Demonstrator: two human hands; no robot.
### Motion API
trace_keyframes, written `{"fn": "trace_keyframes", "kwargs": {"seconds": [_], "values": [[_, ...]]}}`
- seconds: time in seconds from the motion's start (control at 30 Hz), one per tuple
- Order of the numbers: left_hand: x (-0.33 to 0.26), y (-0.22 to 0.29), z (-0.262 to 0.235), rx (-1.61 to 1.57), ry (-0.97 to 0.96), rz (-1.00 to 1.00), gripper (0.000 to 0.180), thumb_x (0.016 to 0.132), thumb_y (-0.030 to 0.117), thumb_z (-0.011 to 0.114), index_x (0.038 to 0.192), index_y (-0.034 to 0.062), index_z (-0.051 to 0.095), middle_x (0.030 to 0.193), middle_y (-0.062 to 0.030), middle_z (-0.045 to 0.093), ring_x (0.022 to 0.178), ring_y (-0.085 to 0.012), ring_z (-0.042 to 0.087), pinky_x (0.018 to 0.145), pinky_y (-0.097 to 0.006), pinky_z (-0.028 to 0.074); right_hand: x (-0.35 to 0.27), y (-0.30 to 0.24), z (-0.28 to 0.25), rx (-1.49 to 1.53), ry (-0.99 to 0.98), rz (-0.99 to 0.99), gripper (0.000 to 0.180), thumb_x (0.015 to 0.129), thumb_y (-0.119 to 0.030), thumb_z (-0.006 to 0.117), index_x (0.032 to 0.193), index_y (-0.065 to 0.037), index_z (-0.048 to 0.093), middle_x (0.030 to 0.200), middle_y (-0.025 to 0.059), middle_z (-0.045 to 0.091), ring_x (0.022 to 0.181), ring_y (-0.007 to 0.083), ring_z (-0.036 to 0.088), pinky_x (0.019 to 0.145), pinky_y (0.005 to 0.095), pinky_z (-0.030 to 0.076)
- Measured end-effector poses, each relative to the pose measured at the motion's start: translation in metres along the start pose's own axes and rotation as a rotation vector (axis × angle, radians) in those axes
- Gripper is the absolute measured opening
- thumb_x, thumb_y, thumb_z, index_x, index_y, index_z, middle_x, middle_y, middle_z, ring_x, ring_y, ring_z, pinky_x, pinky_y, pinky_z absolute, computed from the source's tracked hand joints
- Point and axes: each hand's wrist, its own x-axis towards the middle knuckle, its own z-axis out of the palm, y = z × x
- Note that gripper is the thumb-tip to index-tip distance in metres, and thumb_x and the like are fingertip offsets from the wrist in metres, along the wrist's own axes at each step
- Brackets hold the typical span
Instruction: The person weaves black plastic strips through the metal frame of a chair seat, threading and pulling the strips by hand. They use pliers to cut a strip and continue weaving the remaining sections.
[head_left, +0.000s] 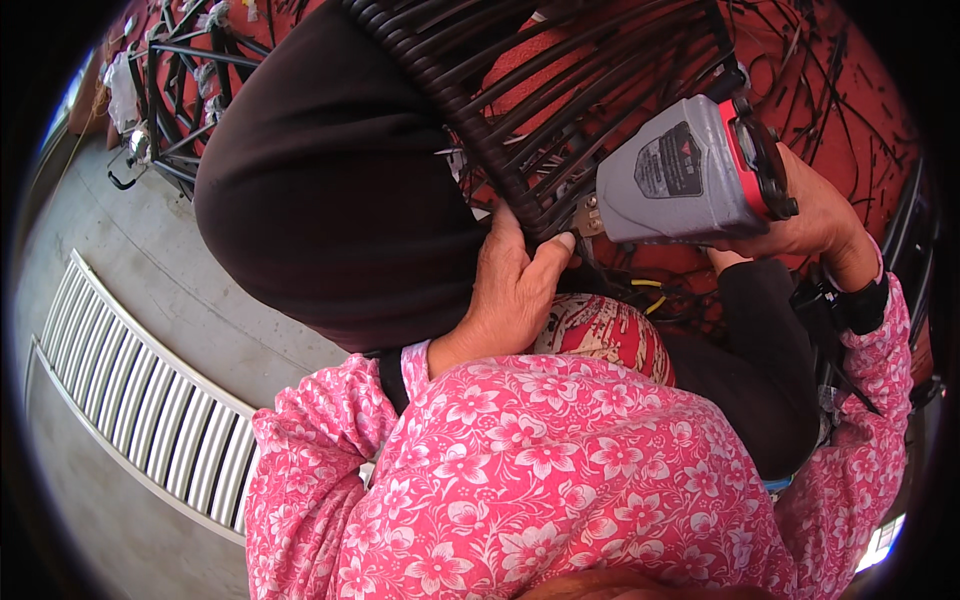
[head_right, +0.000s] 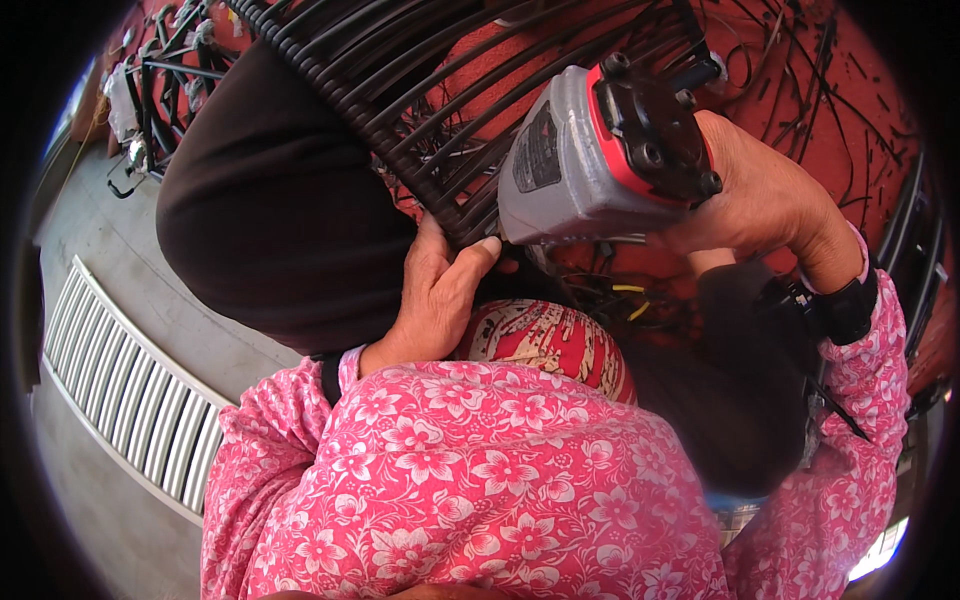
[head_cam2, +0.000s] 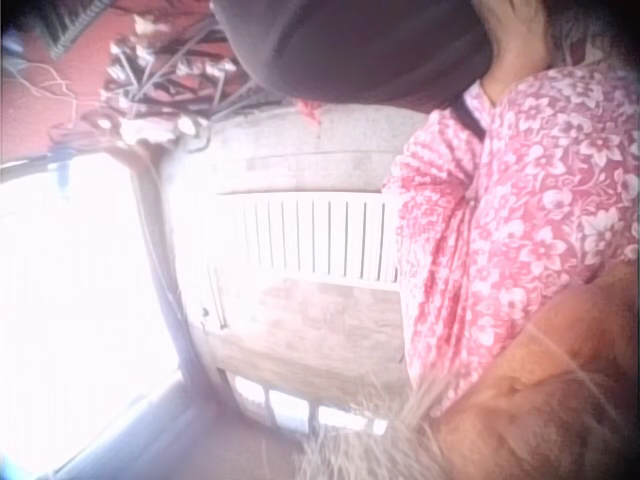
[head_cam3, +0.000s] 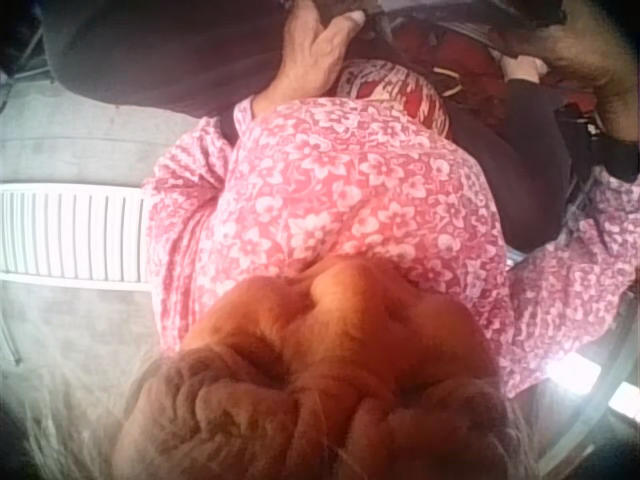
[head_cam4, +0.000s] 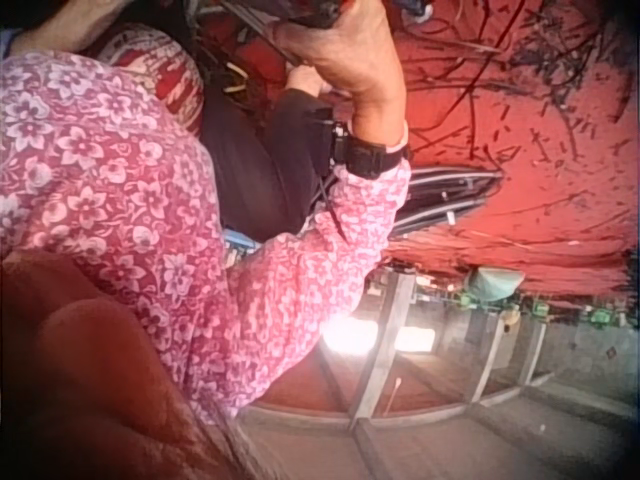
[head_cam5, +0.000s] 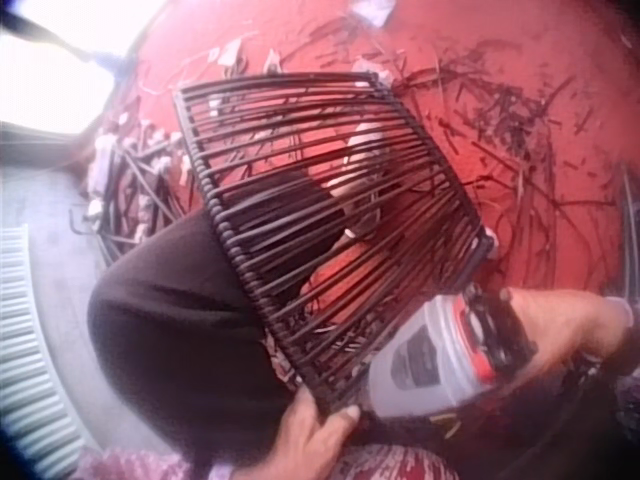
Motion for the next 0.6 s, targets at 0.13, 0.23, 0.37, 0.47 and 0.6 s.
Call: {"fn": "trace_keyframes", "kwargs": {"seconds": [0.13, 0.23, 0.37, 0.47, 0.6], "values": [[-0.001, 0.004, 0.002, -0.025, 0.000, -0.005, 0.047, 0.092, 0.005, 0.055, 0.137, -0.0019, 0.042, 0.104, -0.0105, 0.063, 0.083, -0.0155, 0.062, 0.079, -0.031, 0.052, 0.002, 0.001, -0.004, -0.085, -0.031, -0.143, 0.041, 0.065, -0.003, 0.079, 0.105, -0.003, 0.068, 0.091, 0.0055, 0.069, 0.084, 0.0138, 0.063, 0.079, 0.0318, 0.053], [-0.001, 0.004, 0.003, -0.053, -0.008, -0.022, 0.047, 0.093, 0.004, 0.055, 0.138, -0.0015, 0.042, 0.104, -0.0100, 0.063, 0.083, -0.0150, 0.062, 0.079, -0.031, 0.053, 0.005, -0.003, -0.007, -0.288, -0.067, -0.316, 0.035, 0.067, -0.004, 0.080, 0.100, -0.003, 0.068, 0.087, 0.0083, 0.069, 0.077, 0.0187, 0.065, 0.074, 0.0322, 0.054], [0.001, 0.001, 0.002, -0.026, -0.005, 0.023, 0.047, 0.093, 0.004, 0.055, 0.138, -0.0013, 0.043, 0.105, -0.0101, 0.064, 0.084, -0.0148, 0.062, 0.078, -0.031, 0.053, 0.008, -0.011, -0.007, -0.361, -0.158, -0.299, 0.031, 0.067, -0.006, 0.080, 0.096, -0.004, 0.069, 0.081, 0.0106, 0.069, 0.070, 0.0248, 0.066, 0.069, 0.0332, 0.055], [0.003, 0.001, -0.001, 0.018, -0.013, 0.053, 0.045, 0.094, 0.004, 0.056, 0.137, -0.0011, 0.045, 0.106, -0.0101, 0.064, 0.087, -0.0146, 0.062, 0.079, -0.031, 0.054, 0.009, -0.012, -0.001, -0.369, -0.107, -0.305, 0.033, 0.065, -0.006, 0.080, 0.095, -0.003, 0.068, 0.080, 0.0114, 0.068, 0.068, 0.0268, 0.066, 0.068, 0.0337, 0.055], [0.006, 0.006, -0.002, -0.001, -0.018, 0.026, 0.044, 0.096, 0.004, 0.057, 0.138, -0.0012, 0.045, 0.110, -0.0099, 0.064, 0.091, -0.0143, 0.062, 0.082, -0.030, 0.055, -0.004, -0.008, 0.002, -0.382, 0.003, -0.335, 0.034, 0.064, -0.005, 0.079, 0.096, -0.004, 0.069, 0.082, 0.0111, 0.068, 0.069, 0.0266, 0.066, 0.068, 0.0334, 0.055]]}}
